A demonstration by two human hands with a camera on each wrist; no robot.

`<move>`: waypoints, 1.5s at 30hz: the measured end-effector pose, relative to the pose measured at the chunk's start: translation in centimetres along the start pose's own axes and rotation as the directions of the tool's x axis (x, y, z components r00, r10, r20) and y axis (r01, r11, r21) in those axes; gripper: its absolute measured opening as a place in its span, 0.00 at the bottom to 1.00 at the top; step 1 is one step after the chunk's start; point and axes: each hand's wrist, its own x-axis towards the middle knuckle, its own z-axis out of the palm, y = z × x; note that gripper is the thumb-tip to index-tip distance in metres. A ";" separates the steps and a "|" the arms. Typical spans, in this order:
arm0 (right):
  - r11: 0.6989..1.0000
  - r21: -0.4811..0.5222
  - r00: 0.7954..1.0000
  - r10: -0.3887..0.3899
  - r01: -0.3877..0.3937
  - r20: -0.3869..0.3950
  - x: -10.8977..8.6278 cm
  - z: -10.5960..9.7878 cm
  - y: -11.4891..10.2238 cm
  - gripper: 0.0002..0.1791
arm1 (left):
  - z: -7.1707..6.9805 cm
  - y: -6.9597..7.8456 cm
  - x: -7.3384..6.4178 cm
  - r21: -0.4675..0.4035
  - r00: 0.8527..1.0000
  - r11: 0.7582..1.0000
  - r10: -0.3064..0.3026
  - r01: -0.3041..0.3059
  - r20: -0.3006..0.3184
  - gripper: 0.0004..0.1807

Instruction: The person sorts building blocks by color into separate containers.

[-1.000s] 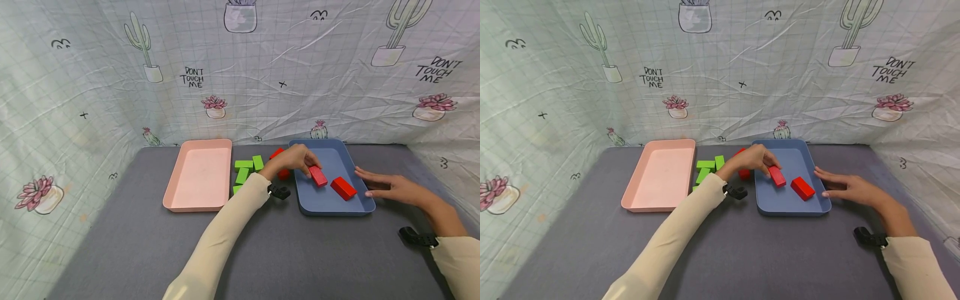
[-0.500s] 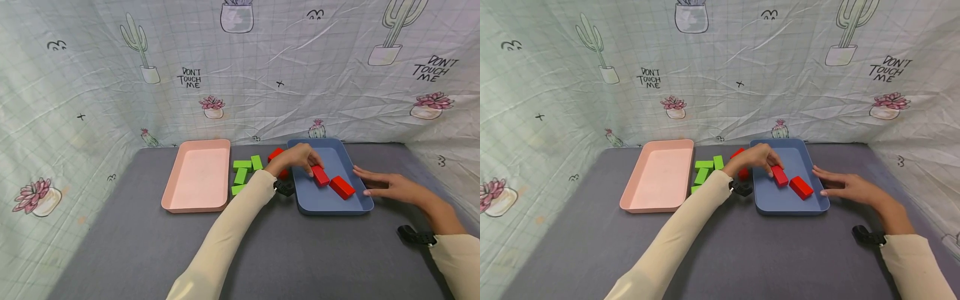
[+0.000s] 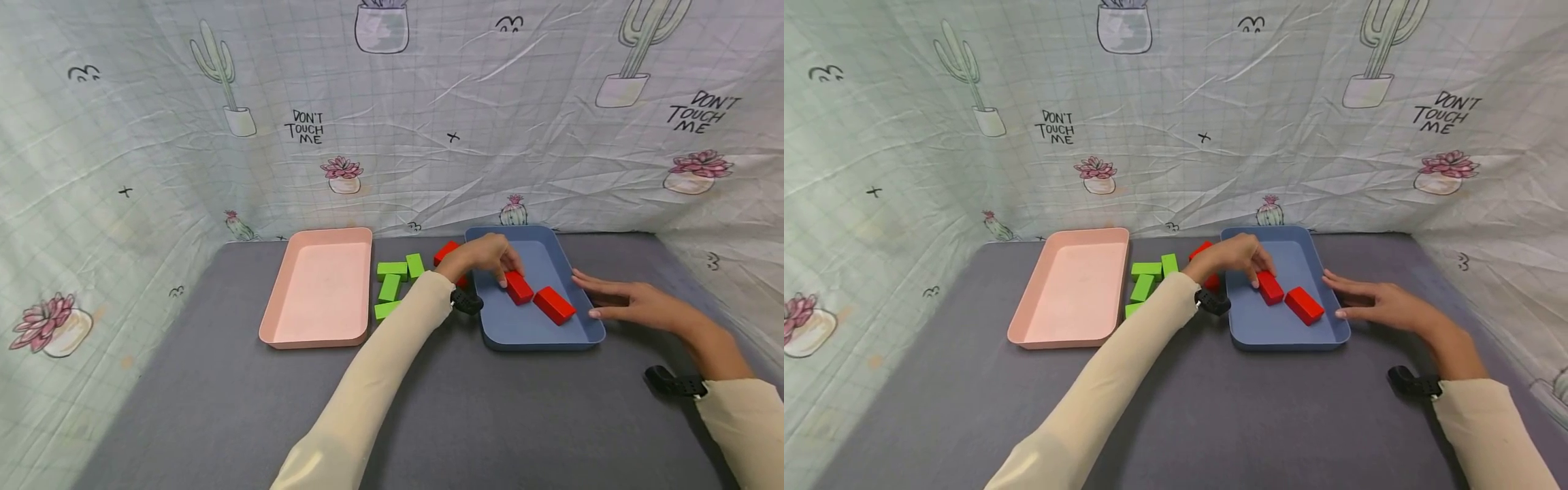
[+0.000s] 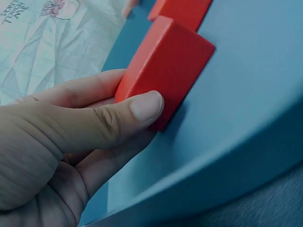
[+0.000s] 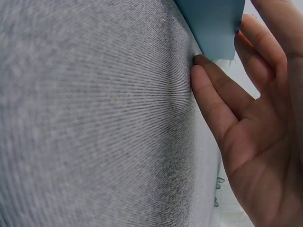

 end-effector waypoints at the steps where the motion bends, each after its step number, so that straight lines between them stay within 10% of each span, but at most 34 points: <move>1: 1.000 0.001 1.000 -0.003 0.003 0.001 0.1 0.0 0.0 0.39 | -0.1 0.0 0.1 0.009 1.000 1.000 -0.011 0.010 0.001 0.19; 15: 1.000 -0.017 1.000 0.002 -0.001 0.021 0.9 -0.2 -0.1 0.40 | -0.7 0.9 0.8 0.100 0.991 0.988 -0.121 0.115 0.051 0.18; 31: 1.000 -0.021 1.000 -0.002 0.002 0.015 0.8 -0.5 -0.2 0.39 | -0.9 2.0 0.3 0.275 0.993 0.961 -0.011 -0.021 0.114 0.27; 45: 1.000 -0.008 1.000 0.004 -0.004 0.010 0.6 -0.4 -0.1 0.40 | -3.8 2.7 -4.2 0.281 0.995 0.958 0.026 -0.052 0.095 0.30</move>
